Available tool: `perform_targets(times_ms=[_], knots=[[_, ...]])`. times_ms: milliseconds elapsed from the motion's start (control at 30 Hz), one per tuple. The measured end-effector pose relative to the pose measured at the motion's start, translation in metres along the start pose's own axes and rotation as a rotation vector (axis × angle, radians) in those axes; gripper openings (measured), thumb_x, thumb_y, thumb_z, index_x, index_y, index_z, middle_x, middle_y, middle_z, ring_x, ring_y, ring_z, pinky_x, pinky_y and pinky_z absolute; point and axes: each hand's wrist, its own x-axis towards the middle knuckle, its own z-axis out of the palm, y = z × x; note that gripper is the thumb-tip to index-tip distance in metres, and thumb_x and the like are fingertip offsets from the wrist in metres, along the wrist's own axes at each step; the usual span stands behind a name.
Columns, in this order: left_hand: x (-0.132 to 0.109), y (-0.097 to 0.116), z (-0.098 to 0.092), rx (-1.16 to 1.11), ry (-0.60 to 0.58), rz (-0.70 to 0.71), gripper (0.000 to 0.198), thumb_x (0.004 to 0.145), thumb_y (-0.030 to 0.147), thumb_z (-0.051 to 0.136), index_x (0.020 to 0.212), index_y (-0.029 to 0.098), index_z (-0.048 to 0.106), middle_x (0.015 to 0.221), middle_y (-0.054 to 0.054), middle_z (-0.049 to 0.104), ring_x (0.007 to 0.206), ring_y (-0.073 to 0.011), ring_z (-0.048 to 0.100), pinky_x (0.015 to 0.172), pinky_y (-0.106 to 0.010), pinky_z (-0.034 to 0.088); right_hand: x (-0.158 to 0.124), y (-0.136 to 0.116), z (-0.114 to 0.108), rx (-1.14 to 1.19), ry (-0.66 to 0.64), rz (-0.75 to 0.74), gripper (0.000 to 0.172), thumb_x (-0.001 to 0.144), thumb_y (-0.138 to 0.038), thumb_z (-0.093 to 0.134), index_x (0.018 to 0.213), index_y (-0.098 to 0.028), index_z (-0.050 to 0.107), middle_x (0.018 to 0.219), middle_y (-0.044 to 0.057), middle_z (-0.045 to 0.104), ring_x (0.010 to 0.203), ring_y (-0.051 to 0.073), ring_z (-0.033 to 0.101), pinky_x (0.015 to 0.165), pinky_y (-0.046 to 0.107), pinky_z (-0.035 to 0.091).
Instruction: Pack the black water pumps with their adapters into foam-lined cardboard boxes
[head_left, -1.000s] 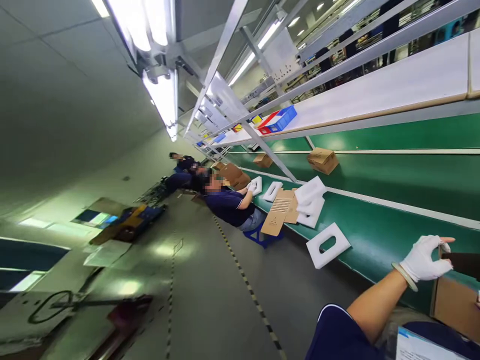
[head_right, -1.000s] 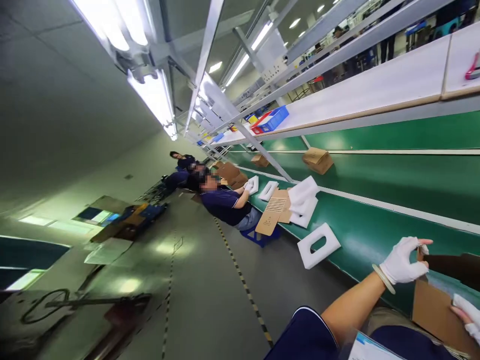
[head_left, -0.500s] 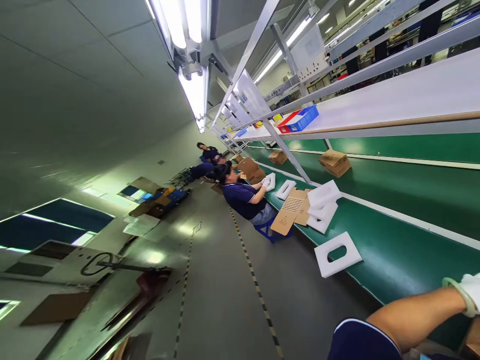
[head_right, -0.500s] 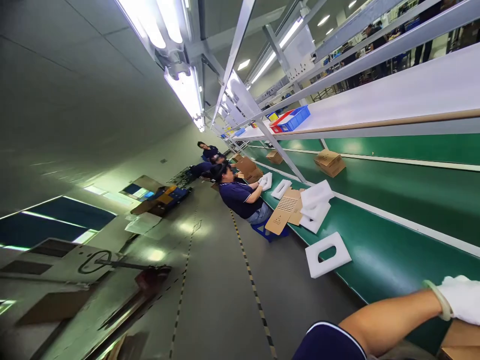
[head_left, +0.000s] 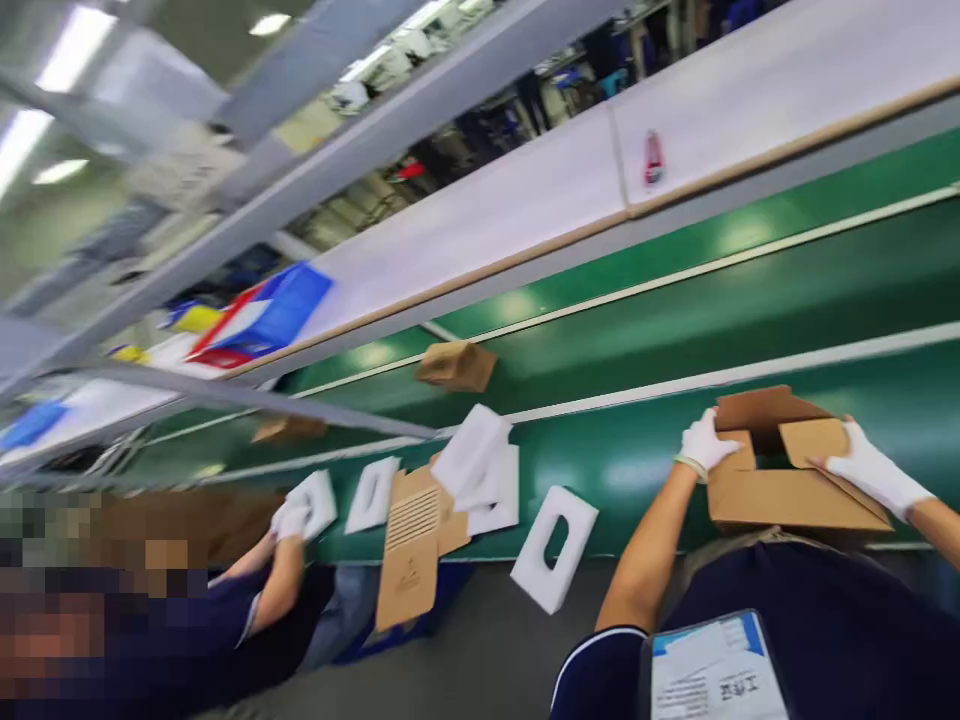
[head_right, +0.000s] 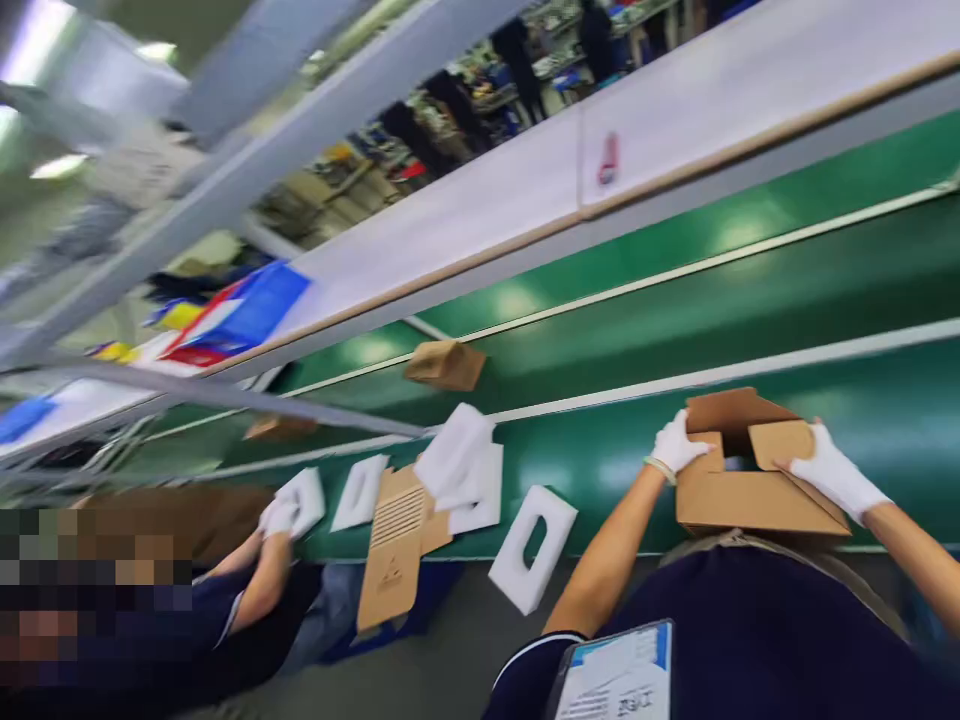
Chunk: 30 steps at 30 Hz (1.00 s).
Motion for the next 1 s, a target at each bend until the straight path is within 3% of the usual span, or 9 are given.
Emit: perform_targets(times_ms=[67,133,233,333,400,467,600,800,1000], knots=[[0.002,-0.005,0.001,-0.072,0.005,0.045,0.078,0.07,0.05,0.075,0.137,0.021,0.048,0.137,-0.011,0.057,0.123,-0.0283,0.055,0.106,-0.042,0.046,-0.002,0.02,-0.005,0.046,0.01,0.12,0.097,0.085,-0.055,0.053,0.154,-0.014,-0.002,0.12,0.023,0.062,0.098,0.031,0.066,0.085,0.038,0.051],[-0.002,-0.011,0.001,-0.043,-0.033,0.162,0.058,0.08,0.04,0.068,0.132,0.022,0.055,0.137,-0.007,0.058,0.125,-0.0234,0.054,0.11,-0.039,0.043,0.003,0.032,-0.009,0.057,-0.012,0.159,0.105,0.08,-0.054,0.057,0.153,-0.012,-0.006,0.125,0.022,0.06,0.105,0.035,0.064,0.091,0.042,0.048],[-0.014,-0.018,-0.005,0.147,-0.157,0.395,0.049,0.082,0.03,0.063,0.131,0.03,0.057,0.149,0.0,0.045,0.136,-0.0209,0.042,0.117,-0.041,0.033,0.014,0.042,-0.021,0.105,-0.106,0.12,0.098,0.078,-0.047,0.054,0.154,-0.013,0.002,0.14,0.02,0.05,0.119,0.033,0.056,0.1,0.043,0.045],[-0.024,-0.018,-0.013,0.271,-0.272,0.493,0.066,0.069,0.046,0.077,0.131,0.037,0.056,0.159,0.002,0.024,0.146,-0.03,0.023,0.118,-0.05,0.027,0.025,0.042,-0.037,0.108,-0.16,-0.039,0.082,0.08,-0.038,0.043,0.153,-0.014,0.014,0.155,0.013,0.032,0.138,0.026,0.037,0.112,0.038,0.035],[-0.024,-0.015,-0.017,0.268,-0.309,0.486,0.059,0.07,0.054,0.074,0.126,0.038,0.061,0.159,0.003,0.025,0.146,-0.0319,0.023,0.118,-0.05,0.026,0.033,0.031,-0.043,-0.077,-0.162,-0.106,0.079,0.081,-0.043,0.045,0.151,-0.016,0.024,0.156,0.012,0.029,0.14,0.028,0.034,0.113,0.04,0.033],[-0.019,-0.01,-0.016,0.264,-0.287,0.455,0.048,0.079,0.055,0.064,0.123,0.038,0.063,0.156,0.004,0.032,0.142,-0.0297,0.031,0.117,-0.047,0.028,0.041,0.015,-0.042,-0.347,-0.198,-0.12,0.086,0.075,-0.055,0.056,0.148,-0.016,0.033,0.15,0.016,0.038,0.132,0.036,0.042,0.107,0.048,0.038],[-0.001,0.002,-0.008,0.365,-0.271,0.35,0.084,0.074,0.066,0.06,0.146,0.029,0.037,0.143,-0.008,0.051,0.125,-0.0323,0.046,0.106,-0.048,0.04,0.046,-0.015,-0.025,-0.728,-0.247,-0.078,0.1,0.061,-0.061,0.071,0.145,-0.018,0.039,0.135,0.02,0.05,0.115,0.044,0.051,0.091,0.054,0.044],[0.011,0.008,0.002,0.553,-0.294,0.239,0.102,0.066,0.075,0.06,0.148,0.021,0.031,0.131,-0.014,0.056,0.116,-0.0353,0.05,0.096,-0.047,0.045,0.033,-0.024,0.001,-0.889,-0.071,-0.087,0.085,0.061,-0.052,0.078,0.131,-0.014,0.048,0.119,0.019,0.057,0.102,0.039,0.056,0.08,0.046,0.045],[0.006,0.004,0.014,0.611,-0.178,0.184,0.101,0.064,0.078,0.059,0.143,0.019,0.038,0.125,-0.014,0.058,0.113,-0.0352,0.049,0.092,-0.049,0.045,0.024,-0.025,0.02,-0.911,0.109,-0.109,0.072,0.06,-0.042,0.084,0.117,-0.011,0.053,0.109,0.019,0.057,0.097,0.034,0.055,0.076,0.04,0.043]])
